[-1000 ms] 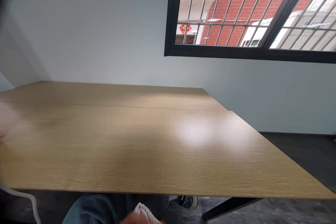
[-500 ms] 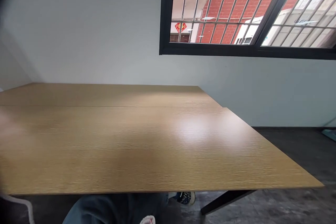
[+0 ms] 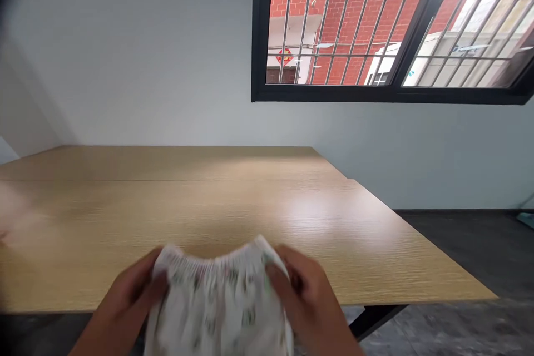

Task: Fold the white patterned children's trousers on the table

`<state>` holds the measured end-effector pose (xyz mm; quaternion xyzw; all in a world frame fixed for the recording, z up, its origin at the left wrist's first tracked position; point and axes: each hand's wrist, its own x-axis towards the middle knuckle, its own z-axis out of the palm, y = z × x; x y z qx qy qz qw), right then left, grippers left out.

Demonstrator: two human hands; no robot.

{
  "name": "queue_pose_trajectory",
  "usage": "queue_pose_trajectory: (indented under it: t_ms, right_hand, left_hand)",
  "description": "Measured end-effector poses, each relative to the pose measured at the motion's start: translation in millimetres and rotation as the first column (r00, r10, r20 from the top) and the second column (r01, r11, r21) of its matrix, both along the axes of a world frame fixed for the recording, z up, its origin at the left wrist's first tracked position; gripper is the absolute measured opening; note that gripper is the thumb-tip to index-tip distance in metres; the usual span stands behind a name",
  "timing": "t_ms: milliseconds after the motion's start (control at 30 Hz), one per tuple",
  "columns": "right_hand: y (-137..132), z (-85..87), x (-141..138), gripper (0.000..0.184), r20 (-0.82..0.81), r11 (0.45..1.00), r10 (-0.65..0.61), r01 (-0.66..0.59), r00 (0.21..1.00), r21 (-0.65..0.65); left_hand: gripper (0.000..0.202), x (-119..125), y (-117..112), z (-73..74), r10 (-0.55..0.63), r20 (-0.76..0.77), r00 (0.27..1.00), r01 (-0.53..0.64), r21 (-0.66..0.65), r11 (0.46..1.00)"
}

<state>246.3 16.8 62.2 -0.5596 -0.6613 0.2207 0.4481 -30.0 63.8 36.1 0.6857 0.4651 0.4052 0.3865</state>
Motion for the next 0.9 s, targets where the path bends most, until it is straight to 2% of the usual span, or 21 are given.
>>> queue_pose_trajectory:
  t_ms: [33, 67, 133, 200, 267, 300, 367, 433, 500, 600, 700, 800, 900]
  right_hand:
    - [25, 9.6, 10, 0.039, 0.007, 0.998, 0.052, -0.051, 0.999, -0.027]
    - [53, 16.1, 20, 0.038, 0.012, 0.995, 0.091, -0.090, 0.996, -0.045]
    - [108, 16.4, 38, 0.031, -0.016, 0.982, 0.158, -0.158, 0.987, -0.099]
    - [157, -0.6, 53, 0.022, -0.072, 0.975, 0.123, -0.134, 0.990, -0.175]
    - [193, -28.1, 64, 0.018, -0.078, 0.970, 0.038, -0.055, 0.996, -0.236]
    - [206, -42.6, 68, 0.018, -0.051, 0.968, 0.013, -0.025, 0.999, -0.249]
    - [225, -67.3, 73, 0.017, 0.049, 0.975, -0.049, 0.058, 0.998, -0.215]
    - [236, -83.3, 76, 0.017, 0.093, 0.979, -0.082, 0.098, 0.992, -0.179]
    - [243, -91.8, 78, 0.019, 0.098, 0.981, -0.105, 0.120, 0.990, -0.154]
    - [250, -99.4, 79, 0.022, 0.103, 0.977, -0.172, 0.183, 0.980, -0.110]
    - [251, -105.4, 78, 0.025, 0.156, 0.977, -0.210, 0.213, 0.965, -0.001]
    - [245, -105.3, 75, 0.018, 0.284, 0.988, -0.120, 0.087, 0.951, 0.126]
    - [240, -99.5, 71, 0.018, 0.391, 0.981, 0.048, -0.118, 0.919, 0.157]
  left_hand:
    - [0.026, 5, 28, 9.6, -0.078, -0.040, 0.996, 0.079, 0.022, 0.997]
    - [0.020, 12, 57, 15.6, -0.108, -0.075, 0.991, 0.113, 0.076, 0.991]
    - [0.011, 26, 114, 14.0, -0.093, -0.111, 0.989, 0.109, 0.146, 0.983]
    - [0.032, 40, 164, -4.3, -0.024, -0.116, 0.993, 0.043, 0.170, 0.984]
    - [0.061, 51, 203, -30.9, 0.024, -0.209, 0.978, 0.018, 0.196, 0.980]
    - [0.068, 55, 218, -44.0, 0.012, -0.270, 0.963, 0.051, 0.225, 0.973]
    - [0.067, 60, 238, -65.1, 0.001, -0.315, 0.949, 0.084, 0.256, 0.963]
    - [0.054, 60, 249, -77.3, 0.005, -0.326, 0.945, 0.094, 0.288, 0.953]
    - [0.039, 59, 253, -81.9, 0.016, -0.337, 0.941, 0.097, 0.315, 0.944]
    - [0.026, 60, 248, -80.6, 0.006, -0.365, 0.931, 0.125, 0.333, 0.935]
    - [0.028, 66, 232, -74.8, -0.096, -0.471, 0.877, 0.285, 0.348, 0.893]
    - [0.040, 73, 214, -70.4, -0.200, -0.613, 0.764, 0.427, 0.249, 0.869]
    - [0.056, 75, 206, -73.7, -0.242, -0.693, 0.679, 0.439, 0.119, 0.890]
